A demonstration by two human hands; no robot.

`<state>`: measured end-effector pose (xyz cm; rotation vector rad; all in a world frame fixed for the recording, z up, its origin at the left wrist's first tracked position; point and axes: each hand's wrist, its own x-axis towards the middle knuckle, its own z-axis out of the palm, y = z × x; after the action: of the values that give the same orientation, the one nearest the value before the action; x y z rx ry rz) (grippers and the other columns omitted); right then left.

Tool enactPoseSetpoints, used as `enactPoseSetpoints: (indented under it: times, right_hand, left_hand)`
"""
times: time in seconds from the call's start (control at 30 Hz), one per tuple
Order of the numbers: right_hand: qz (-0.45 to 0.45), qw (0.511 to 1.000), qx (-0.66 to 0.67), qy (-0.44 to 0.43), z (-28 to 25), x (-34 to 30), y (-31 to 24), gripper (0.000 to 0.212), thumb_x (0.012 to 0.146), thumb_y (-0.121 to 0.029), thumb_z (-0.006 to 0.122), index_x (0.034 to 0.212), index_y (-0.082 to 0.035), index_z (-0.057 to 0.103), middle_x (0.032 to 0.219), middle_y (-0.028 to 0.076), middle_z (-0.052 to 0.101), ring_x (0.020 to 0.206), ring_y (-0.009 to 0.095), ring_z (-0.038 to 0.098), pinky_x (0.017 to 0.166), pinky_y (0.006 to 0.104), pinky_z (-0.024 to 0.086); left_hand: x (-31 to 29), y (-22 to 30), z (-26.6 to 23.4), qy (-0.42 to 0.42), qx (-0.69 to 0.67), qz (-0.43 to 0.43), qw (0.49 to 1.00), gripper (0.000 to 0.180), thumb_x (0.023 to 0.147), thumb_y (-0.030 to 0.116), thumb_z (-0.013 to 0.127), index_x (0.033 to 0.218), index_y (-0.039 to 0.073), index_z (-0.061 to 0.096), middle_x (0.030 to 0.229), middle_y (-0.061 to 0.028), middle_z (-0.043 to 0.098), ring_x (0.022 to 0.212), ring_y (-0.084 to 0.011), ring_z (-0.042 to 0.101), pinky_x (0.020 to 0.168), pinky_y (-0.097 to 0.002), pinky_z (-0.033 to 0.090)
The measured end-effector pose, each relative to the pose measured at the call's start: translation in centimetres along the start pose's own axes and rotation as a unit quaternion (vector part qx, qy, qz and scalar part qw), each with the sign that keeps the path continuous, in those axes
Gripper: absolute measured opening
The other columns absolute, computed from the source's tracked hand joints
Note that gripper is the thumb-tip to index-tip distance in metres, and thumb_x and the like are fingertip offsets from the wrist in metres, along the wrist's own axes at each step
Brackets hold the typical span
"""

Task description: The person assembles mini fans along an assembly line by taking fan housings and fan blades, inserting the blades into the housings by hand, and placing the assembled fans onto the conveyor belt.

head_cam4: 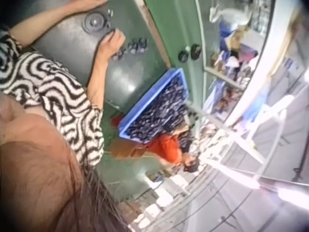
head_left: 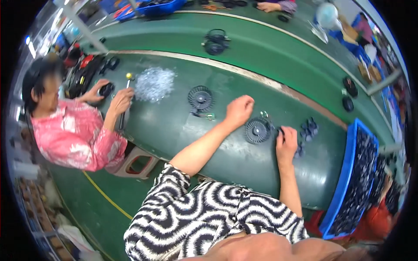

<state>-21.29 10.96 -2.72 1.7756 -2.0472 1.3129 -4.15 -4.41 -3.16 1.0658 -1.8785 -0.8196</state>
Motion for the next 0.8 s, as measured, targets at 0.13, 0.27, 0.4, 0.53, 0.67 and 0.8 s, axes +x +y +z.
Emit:
enactPoseSetpoints:
  times: [0.13, 0.27, 0.4, 0.53, 0.67, 0.8]
  right_hand:
    - [0.011, 0.999, 0.026, -0.042, 0.3, -0.2, -0.4, 0.020, 0.080, 0.004, 0.063, 0.099, -0.001, 0.064, 0.096, 0.015, 0.060, 0.084, 0.030, 0.060, 0.069, 0.0347, 0.051]
    - [0.043, 0.995, 0.080, -0.041, -0.1, 0.0, -1.1, 0.016, 0.084, 0.005, 0.062, 0.099, 0.001, 0.064, 0.097, 0.016, 0.059, 0.078, 0.024, 0.059, 0.060, 0.0302, 0.049]
    - [0.040, 0.995, 0.069, -0.063, -0.8, 0.9, -1.9, 0.020, 0.083, 0.006, 0.061, 0.103, 0.002, 0.063, 0.100, 0.016, 0.059, 0.075, 0.023, 0.057, 0.062, 0.0299, 0.047]
    - [-0.007, 0.990, -0.046, -0.134, -3.0, 1.6, -1.6, 0.030, 0.081, 0.000, 0.067, 0.111, 0.001, 0.061, 0.104, 0.017, 0.057, 0.095, 0.033, 0.056, 0.082, 0.0406, 0.047]
    - [0.062, 0.969, -0.038, -0.237, -3.9, 1.3, -1.1, 0.038, 0.080, -0.002, 0.068, 0.117, -0.002, 0.060, 0.105, 0.014, 0.058, 0.092, 0.029, 0.058, 0.079, 0.0345, 0.048]
    - [0.102, 0.962, -0.002, -0.254, -4.1, 1.5, -1.4, 0.038, 0.081, -0.003, 0.067, 0.118, -0.001, 0.059, 0.103, 0.014, 0.057, 0.091, 0.029, 0.058, 0.082, 0.0347, 0.047]
  left_hand:
    - [-0.8, 1.0, -0.7, 0.018, -0.012, -0.001, 1.000, 0.015, 0.085, 0.016, 0.058, 0.093, 0.006, 0.065, 0.088, -0.0115, 0.066, 0.082, -0.0303, 0.065, 0.071, -0.0395, 0.051]
    - [-1.0, 1.5, -0.9, -0.002, -0.018, 0.025, 1.000, 0.012, 0.085, 0.013, 0.056, 0.090, 0.005, 0.063, 0.089, -0.0123, 0.065, 0.086, -0.0333, 0.062, 0.074, -0.0428, 0.049]
    - [-0.8, 1.8, -2.0, -0.055, -0.056, -0.028, 0.997, 0.016, 0.084, 0.019, 0.060, 0.087, 0.004, 0.063, 0.085, -0.0119, 0.065, 0.083, -0.0314, 0.063, 0.072, -0.0434, 0.049]
    - [-1.1, 2.7, -3.3, -0.211, 0.042, 0.023, 0.976, 0.027, 0.085, 0.028, 0.065, 0.095, 0.003, 0.059, 0.087, -0.0134, 0.064, 0.080, -0.0328, 0.063, 0.071, -0.0441, 0.049]
    - [-2.3, 3.0, -2.5, -0.266, 0.122, 0.076, 0.953, 0.032, 0.086, 0.028, 0.064, 0.099, 0.000, 0.057, 0.094, -0.0211, 0.062, 0.081, -0.0396, 0.062, 0.077, -0.0473, 0.048]
    - [-1.7, 3.7, -2.6, -0.242, 0.044, -0.044, 0.968, 0.026, 0.088, 0.024, 0.060, 0.096, 0.000, 0.057, 0.091, -0.0204, 0.063, 0.083, -0.0408, 0.061, 0.077, -0.0477, 0.048]
